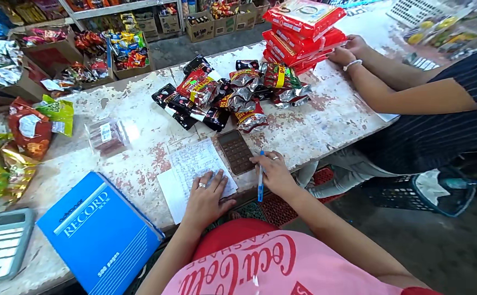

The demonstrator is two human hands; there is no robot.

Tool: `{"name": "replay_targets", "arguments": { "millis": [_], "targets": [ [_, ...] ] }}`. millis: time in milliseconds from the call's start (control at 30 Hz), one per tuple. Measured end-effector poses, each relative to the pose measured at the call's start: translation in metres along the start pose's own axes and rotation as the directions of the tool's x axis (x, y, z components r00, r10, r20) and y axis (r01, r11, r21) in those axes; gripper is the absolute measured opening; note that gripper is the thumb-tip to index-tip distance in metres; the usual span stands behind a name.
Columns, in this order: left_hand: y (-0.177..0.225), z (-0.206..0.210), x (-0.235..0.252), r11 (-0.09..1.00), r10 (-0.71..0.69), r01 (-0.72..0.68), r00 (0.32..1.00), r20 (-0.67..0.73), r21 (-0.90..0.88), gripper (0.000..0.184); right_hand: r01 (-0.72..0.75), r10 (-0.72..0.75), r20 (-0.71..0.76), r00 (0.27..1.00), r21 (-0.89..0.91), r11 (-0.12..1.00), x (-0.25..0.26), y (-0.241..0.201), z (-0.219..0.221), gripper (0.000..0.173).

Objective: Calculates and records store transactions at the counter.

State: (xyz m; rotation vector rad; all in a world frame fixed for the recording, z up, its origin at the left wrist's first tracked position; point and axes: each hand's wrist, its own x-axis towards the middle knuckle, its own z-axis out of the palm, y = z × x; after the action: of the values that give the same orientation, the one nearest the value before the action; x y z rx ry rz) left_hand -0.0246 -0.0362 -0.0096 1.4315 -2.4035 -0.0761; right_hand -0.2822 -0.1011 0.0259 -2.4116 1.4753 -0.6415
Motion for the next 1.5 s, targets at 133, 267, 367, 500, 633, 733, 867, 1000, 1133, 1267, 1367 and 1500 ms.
{"name": "replay_targets", "arguments": {
  "millis": [133,267,367,500,633,733,867,1000,1133,1267,1367,1500],
  "targets": [
    [0.0,-0.001,0.0,1.0,-0.003,0.003,1.0,0.004,-0.015,0.072,0.048,-0.046,-0.034,0.998,0.042,0.998,0.01,-0.008,0.003,0.025],
    [0.0,0.0,-0.001,1.0,0.001,-0.002,1.0,-0.019,-0.024,0.071,0.079,-0.08,0.01,0.997,0.079,0.994,0.033,-0.019,0.02,0.032],
    [-0.001,0.0,-0.002,0.999,0.009,-0.01,1.0,-0.018,-0.048,0.069,0.036,-0.039,0.039,0.998,0.069,0.997,0.042,-0.019,0.021,0.032],
    [-0.001,0.001,-0.005,0.998,0.022,-0.024,0.999,-0.041,-0.055,0.066,0.006,-0.004,-0.021,1.0,0.087,0.996,0.038,-0.002,0.022,0.032],
    [-0.001,0.002,-0.005,0.998,0.028,-0.031,0.998,-0.051,-0.053,0.066,0.027,-0.007,-0.162,0.987,0.125,0.992,0.017,0.01,0.023,0.032],
    [0.0,0.001,-0.005,0.998,0.028,-0.03,0.999,-0.04,-0.055,0.065,-0.022,0.034,-0.161,0.986,0.08,0.997,-0.002,0.009,0.018,0.029],
    [-0.001,0.0,-0.003,0.997,0.034,-0.037,0.998,-0.05,-0.071,0.064,-0.024,0.034,-0.114,0.993,0.084,0.996,-0.006,-0.004,0.014,0.028],
    [-0.001,0.0,-0.003,0.996,0.037,-0.041,0.998,-0.051,-0.076,0.063,0.12,-0.119,-0.016,0.993,0.132,0.984,0.002,-0.023,0.023,0.031],
    [-0.001,0.0,-0.004,0.995,0.039,-0.044,0.997,-0.063,-0.089,0.064,0.065,-0.067,0.011,0.998,0.103,0.992,0.022,-0.027,0.022,0.027],
    [0.0,0.002,-0.006,0.995,0.05,-0.055,0.997,-0.065,-0.088,0.064,-0.062,0.064,-0.017,0.998,0.102,0.993,0.039,-0.01,0.021,0.029],
    [-0.001,0.002,-0.008,0.992,0.06,-0.068,0.994,-0.086,-0.102,0.063,0.002,0.009,-0.106,0.994,0.11,0.994,0.026,-0.011,0.024,0.027],
    [0.001,0.002,-0.009,0.993,0.063,-0.073,0.993,-0.1,-0.094,0.059,0.055,-0.051,-0.049,0.997,0.078,0.995,0.001,-0.016,0.022,0.028]
  ]
}}
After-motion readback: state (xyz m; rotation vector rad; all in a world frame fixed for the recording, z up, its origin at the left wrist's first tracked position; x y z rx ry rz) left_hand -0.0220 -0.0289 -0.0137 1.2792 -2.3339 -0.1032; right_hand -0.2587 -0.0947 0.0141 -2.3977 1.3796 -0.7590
